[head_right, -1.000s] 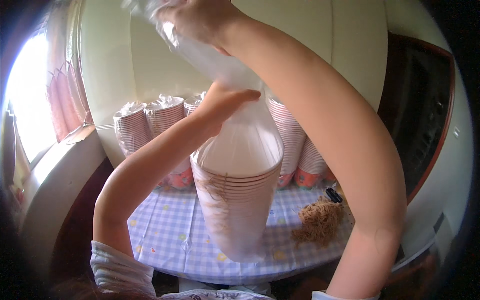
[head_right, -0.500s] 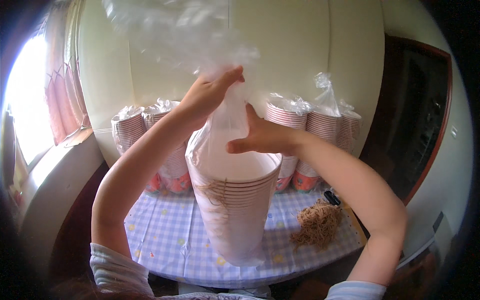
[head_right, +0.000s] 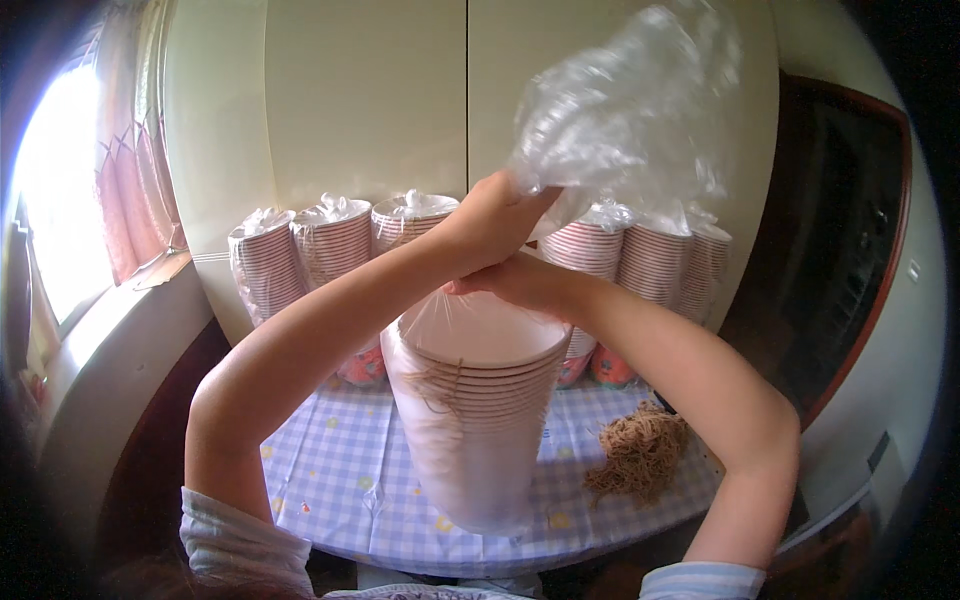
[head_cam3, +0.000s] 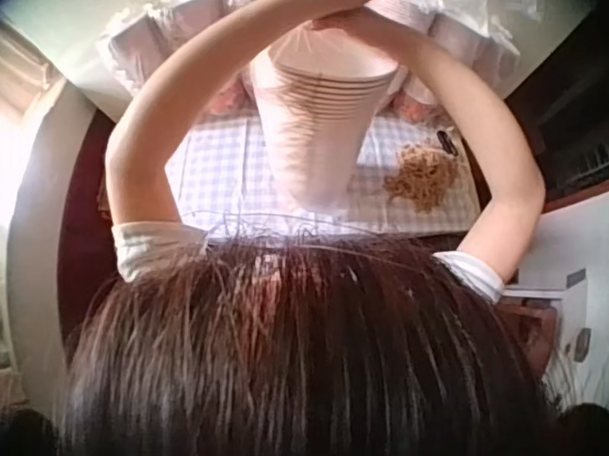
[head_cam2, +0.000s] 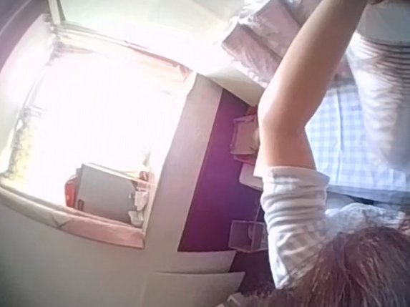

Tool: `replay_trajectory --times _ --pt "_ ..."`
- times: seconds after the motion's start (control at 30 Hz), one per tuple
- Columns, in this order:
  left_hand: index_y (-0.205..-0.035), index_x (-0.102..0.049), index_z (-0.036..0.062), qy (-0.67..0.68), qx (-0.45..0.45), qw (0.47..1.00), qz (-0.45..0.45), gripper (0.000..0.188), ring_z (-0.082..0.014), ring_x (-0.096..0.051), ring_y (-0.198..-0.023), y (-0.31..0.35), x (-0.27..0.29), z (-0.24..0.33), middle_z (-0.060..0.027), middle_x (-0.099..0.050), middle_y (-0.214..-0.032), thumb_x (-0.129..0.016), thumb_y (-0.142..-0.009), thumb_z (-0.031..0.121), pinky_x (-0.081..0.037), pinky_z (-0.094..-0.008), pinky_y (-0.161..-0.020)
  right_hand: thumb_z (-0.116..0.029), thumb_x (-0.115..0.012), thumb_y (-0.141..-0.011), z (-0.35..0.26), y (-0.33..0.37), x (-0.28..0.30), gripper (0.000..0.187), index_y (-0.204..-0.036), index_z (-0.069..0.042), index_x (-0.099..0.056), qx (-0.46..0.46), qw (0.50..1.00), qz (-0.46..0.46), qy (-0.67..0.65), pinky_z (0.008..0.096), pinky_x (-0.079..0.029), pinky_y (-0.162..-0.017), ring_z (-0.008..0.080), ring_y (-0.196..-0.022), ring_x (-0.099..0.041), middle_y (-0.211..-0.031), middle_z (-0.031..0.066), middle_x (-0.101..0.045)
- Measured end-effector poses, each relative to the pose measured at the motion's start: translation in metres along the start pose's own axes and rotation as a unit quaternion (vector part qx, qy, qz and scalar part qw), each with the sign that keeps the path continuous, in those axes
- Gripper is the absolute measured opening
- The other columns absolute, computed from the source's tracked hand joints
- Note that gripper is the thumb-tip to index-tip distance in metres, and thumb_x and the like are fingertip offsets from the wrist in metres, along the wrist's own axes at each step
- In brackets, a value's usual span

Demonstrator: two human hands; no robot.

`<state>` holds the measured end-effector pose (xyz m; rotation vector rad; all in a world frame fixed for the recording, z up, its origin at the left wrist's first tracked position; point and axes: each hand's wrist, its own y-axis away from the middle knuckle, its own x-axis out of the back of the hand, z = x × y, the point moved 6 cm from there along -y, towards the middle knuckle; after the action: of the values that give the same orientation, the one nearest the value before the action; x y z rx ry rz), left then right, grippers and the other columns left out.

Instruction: Unpack and arrange stacks of paper containers/buckets from plastic packaging onto a table.

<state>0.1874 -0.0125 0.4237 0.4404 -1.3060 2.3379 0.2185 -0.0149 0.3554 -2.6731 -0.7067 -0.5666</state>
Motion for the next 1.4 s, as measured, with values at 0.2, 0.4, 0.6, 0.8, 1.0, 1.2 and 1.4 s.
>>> replay_trajectory --times 0.2,0.4,0.6,0.8,1.0,1.2,1.4 --pt "-0.104 -0.049 -0.0015 -0.105 0.023 0.989 -0.100 0.037 -0.0405 -0.052 -0.095 0.003 -0.010 -0.018 -0.0250 -0.057 -0.096 -0.048 -0.083 0.029 -0.041 -0.0427 -0.082 -0.034 -0.053 -0.085 -0.009 0.006 -0.009 0.045 -0.119 -0.006 -0.048 -0.079 0.989 -0.005 0.126 0.0285 -0.032 -0.098 0.0159 -0.116 -0.041 -0.121 0.0090 -0.049" --pt "-0.100 -0.057 -0.0017 -0.062 0.099 0.977 -0.178 0.043 -0.0296 -0.058 -0.089 0.025 -0.018 -0.034 -0.0210 -0.060 -0.094 -0.052 -0.081 0.036 -0.043 -0.0371 -0.079 -0.045 -0.052 -0.082 0.017 0.000 -0.009 0.052 -0.121 -0.010 -0.048 -0.229 0.925 -0.034 0.302 0.0249 -0.032 -0.097 0.0136 -0.114 -0.042 -0.121 0.0082 -0.049" --pt "-0.088 -0.061 -0.0060 -0.097 0.167 0.959 -0.206 0.044 -0.0350 -0.059 -0.084 0.036 -0.013 -0.035 -0.0258 -0.060 -0.088 -0.058 -0.073 0.035 -0.046 -0.0383 -0.075 -0.049 -0.042 -0.086 0.035 -0.001 -0.029 0.061 -0.130 -0.008 -0.034 -0.336 0.871 -0.210 0.290 0.0222 -0.030 -0.096 0.0111 -0.116 -0.039 -0.126 0.0086 -0.042" --pt "-0.095 -0.059 -0.0058 -0.096 0.158 0.961 -0.205 0.046 -0.0355 -0.056 -0.093 0.040 -0.010 -0.037 -0.0258 -0.059 -0.095 -0.059 -0.072 0.035 -0.044 -0.0379 -0.082 -0.048 -0.039 -0.087 0.028 0.003 -0.039 0.061 -0.132 -0.008 -0.028 -0.353 0.853 -0.241 0.300 0.0225 -0.029 -0.097 0.0120 -0.117 -0.037 -0.129 0.0096 -0.039" --pt "-0.095 -0.058 -0.0090 -0.146 0.167 0.948 -0.227 0.052 -0.0362 -0.056 -0.094 0.037 -0.015 -0.042 -0.0285 -0.057 -0.096 -0.056 -0.073 0.038 -0.044 -0.0370 -0.084 -0.045 -0.035 -0.089 0.038 0.002 -0.039 0.059 -0.135 -0.009 -0.024 -0.354 0.834 -0.275 0.320 0.0234 -0.027 -0.099 0.0139 -0.119 -0.035 -0.132 0.0111 -0.034" --pt "-0.087 -0.060 -0.0093 -0.146 0.146 0.953 -0.221 0.050 -0.0361 -0.059 -0.087 0.035 -0.018 -0.049 -0.0289 -0.058 -0.089 -0.055 -0.073 0.039 -0.046 -0.0366 -0.080 -0.041 -0.030 -0.092 0.051 -0.002 -0.037 0.054 -0.135 -0.010 -0.023 -0.338 0.820 -0.299 0.353 0.0241 -0.024 -0.100 0.0133 -0.123 -0.031 -0.134 0.0102 -0.031" --pt "-0.087 -0.061 -0.0077 -0.133 0.139 0.957 -0.217 0.047 -0.0357 -0.059 -0.086 0.037 -0.018 -0.048 -0.0272 -0.059 -0.088 -0.055 -0.074 0.037 -0.046 -0.0371 -0.078 -0.041 -0.029 -0.092 0.054 -0.004 -0.039 0.054 -0.135 -0.009 -0.023 -0.303 0.820 -0.311 0.373 0.0231 -0.023 -0.101 0.0127 -0.124 -0.028 -0.136 0.0092 -0.028"
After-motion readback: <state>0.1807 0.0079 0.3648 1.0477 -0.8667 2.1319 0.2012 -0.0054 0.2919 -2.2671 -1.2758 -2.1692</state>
